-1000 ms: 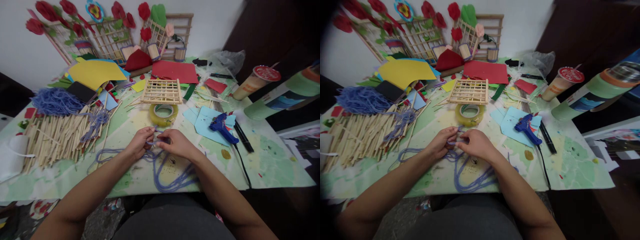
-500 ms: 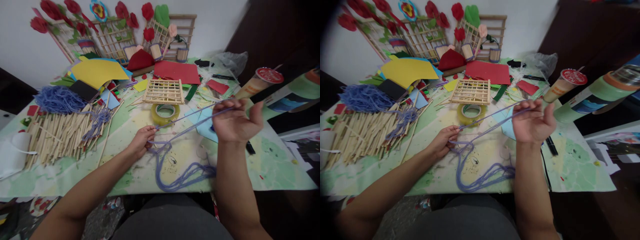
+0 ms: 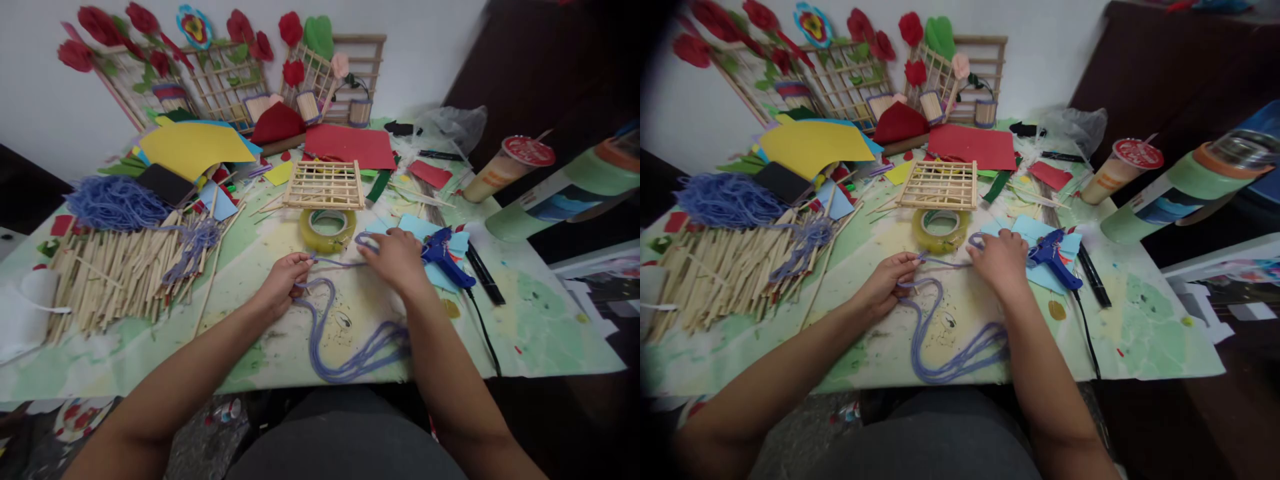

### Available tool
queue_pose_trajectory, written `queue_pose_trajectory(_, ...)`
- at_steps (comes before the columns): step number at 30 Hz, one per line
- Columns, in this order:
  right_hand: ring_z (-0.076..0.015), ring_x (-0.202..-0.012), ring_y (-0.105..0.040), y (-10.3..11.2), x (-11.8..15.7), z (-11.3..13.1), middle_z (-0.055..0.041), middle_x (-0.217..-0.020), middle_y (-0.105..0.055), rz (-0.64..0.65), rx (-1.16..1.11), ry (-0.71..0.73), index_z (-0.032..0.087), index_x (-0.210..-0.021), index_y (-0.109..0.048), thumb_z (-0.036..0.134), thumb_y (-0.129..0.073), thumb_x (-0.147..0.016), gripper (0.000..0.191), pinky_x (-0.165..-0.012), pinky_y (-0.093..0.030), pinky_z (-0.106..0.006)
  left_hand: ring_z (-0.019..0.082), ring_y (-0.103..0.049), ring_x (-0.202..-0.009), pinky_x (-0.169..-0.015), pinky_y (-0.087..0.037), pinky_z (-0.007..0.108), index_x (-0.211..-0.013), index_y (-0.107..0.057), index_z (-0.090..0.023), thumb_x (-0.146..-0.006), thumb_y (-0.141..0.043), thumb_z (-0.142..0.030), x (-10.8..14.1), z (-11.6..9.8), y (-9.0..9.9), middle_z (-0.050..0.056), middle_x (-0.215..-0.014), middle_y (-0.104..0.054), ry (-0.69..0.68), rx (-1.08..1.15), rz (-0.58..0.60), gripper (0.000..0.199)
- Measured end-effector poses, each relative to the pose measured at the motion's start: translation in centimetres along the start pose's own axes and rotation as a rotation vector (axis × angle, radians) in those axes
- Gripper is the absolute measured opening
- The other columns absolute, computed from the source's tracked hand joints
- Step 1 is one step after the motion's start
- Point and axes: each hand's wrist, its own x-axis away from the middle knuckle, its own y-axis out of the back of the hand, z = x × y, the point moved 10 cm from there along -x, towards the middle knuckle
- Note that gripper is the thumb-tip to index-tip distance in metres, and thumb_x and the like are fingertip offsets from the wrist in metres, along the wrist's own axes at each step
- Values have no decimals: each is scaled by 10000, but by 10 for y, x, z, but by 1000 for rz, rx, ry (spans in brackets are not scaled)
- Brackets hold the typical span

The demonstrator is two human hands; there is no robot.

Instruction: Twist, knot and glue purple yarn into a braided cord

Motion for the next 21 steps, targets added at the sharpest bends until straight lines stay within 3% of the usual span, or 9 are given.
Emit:
queue_pose_trajectory(2, -353, -1066, -468, -2, 10, 19, -174, -1085, -570, -36, 213, 16, 157, -907, -701, 334, -656, -760, 235, -891, -327, -514, 27, -156, -368, -352, -114, 141, -809, -514, -171, -709, -676, -254, 0, 0, -1, -108, -437, -295, -6, 0, 4, 207)
queue_pose_trajectory(4, -338, -1064, -449, -3, 18, 40, -168, -1089, -556, -58, 235, 66, 158, -904, -696, 306, -591, -812, 204, -890, -322, -494, 28, -161, -367, -352, -116, 141, -803, -510, -175, -701, -686, -262, -1, 1, -1, -110, -435, -297, -9, -2, 5, 221)
queue_pose_trajectory(9, -237, -912, -511, -42, 29, 79, -114, -920, -570, 163, -107, 224, 143, -907, -650, 229, -516, -856, 167, -825, -405, -360, 30, -170, -356, -355, -127, 148, -826, -519, -183, -711, -688, -289, -3, 3, -3, -112, -430, -305, -22, -9, 30, 231)
queue_pose_trajectory(13, -208, -881, -537, -68, 34, 81, -107, -957, -589, 255, -277, 139, 131, -976, -584, 164, -488, -855, 158, -790, -423, -321, 29, -176, -355, -356, -106, 151, -837, -533, -176, -709, -694, -298, -3, 3, -1, -110, -433, -309, -23, -12, 28, 239)
queue_pose_trajectory(18, -204, -891, -559, -83, 37, 79, -116, -980, -630, 331, -320, 51, 130, -1038, -561, 167, -459, -871, 200, -766, -401, -299, 27, -177, -341, -355, -90, 162, -831, -551, -170, -697, -706, -316, -2, 3, -3, -112, -428, -304, 4, -25, 50, 252)
queue_pose_trajectory(21, -189, -782, -554, -91, 37, 74, -79, -851, -646, 413, -285, 24, 170, -877, -611, 218, -465, -873, 154, -667, -365, -277, 28, -179, -336, -354, -90, 165, -796, -545, -172, -692, -692, -312, -3, 3, 0, -109, -430, -311, 12, -71, 31, 228)
